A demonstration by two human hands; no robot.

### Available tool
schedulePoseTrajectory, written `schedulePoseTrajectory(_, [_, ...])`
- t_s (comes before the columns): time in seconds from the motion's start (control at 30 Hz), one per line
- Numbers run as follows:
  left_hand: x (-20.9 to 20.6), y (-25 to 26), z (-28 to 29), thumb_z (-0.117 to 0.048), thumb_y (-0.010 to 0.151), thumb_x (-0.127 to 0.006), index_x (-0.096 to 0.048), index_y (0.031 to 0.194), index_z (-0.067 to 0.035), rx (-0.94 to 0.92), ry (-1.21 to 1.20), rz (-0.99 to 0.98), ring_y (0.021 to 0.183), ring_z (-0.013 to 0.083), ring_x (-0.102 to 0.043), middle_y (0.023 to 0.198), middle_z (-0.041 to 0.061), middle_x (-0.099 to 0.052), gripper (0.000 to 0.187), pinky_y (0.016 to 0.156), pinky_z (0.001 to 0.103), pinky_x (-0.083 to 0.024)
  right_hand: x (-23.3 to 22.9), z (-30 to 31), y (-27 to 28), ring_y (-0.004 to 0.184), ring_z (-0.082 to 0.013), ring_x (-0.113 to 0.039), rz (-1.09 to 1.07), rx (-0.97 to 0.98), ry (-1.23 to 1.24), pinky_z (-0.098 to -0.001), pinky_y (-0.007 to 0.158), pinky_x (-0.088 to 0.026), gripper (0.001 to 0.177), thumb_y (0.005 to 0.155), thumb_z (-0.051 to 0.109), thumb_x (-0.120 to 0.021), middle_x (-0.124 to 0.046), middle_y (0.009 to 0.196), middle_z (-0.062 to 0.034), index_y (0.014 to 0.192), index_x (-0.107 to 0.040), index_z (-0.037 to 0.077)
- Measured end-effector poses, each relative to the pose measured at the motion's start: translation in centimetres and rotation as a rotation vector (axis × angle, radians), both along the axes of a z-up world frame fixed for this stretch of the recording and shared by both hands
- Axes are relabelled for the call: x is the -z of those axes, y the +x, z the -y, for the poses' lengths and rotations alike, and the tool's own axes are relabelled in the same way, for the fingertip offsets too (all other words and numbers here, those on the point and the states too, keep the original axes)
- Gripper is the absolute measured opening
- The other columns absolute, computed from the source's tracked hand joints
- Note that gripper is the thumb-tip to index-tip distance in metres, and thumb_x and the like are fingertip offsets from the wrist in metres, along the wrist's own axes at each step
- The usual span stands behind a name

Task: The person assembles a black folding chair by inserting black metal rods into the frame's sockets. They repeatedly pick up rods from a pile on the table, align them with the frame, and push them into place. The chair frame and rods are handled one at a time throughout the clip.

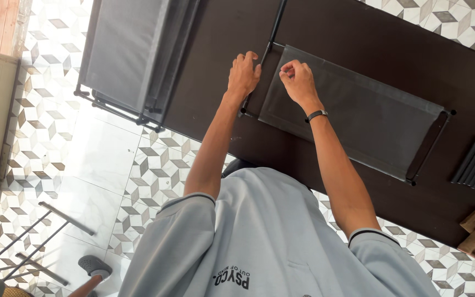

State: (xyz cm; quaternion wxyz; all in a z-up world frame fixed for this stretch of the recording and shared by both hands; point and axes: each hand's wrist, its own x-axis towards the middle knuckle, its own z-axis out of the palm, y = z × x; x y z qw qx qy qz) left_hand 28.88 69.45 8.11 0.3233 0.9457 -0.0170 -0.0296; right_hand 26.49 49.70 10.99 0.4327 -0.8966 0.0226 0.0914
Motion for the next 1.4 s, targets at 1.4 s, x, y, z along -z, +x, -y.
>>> schedulePoseTrajectory(1.4, [-5.6, -4.3, -0.8, -0.064, 0.110, -0.023, -0.057, 0.095, -0.011, -0.006, -1.279, -0.356, 0.084, 0.0116, -0.050, 0.083, 0.000, -0.051, 0.064, 0.086, 0.028, -0.047, -12.0, -6.6, -4.2, 0.101, -0.0170, -0.071, 0.087, -0.141, 0.848, -0.0345, 0.095, -0.063, 0.034, 0.101, 0.004, -0.067, -0.059, 0.114, -0.0120, 0.122, -0.040, 0.005])
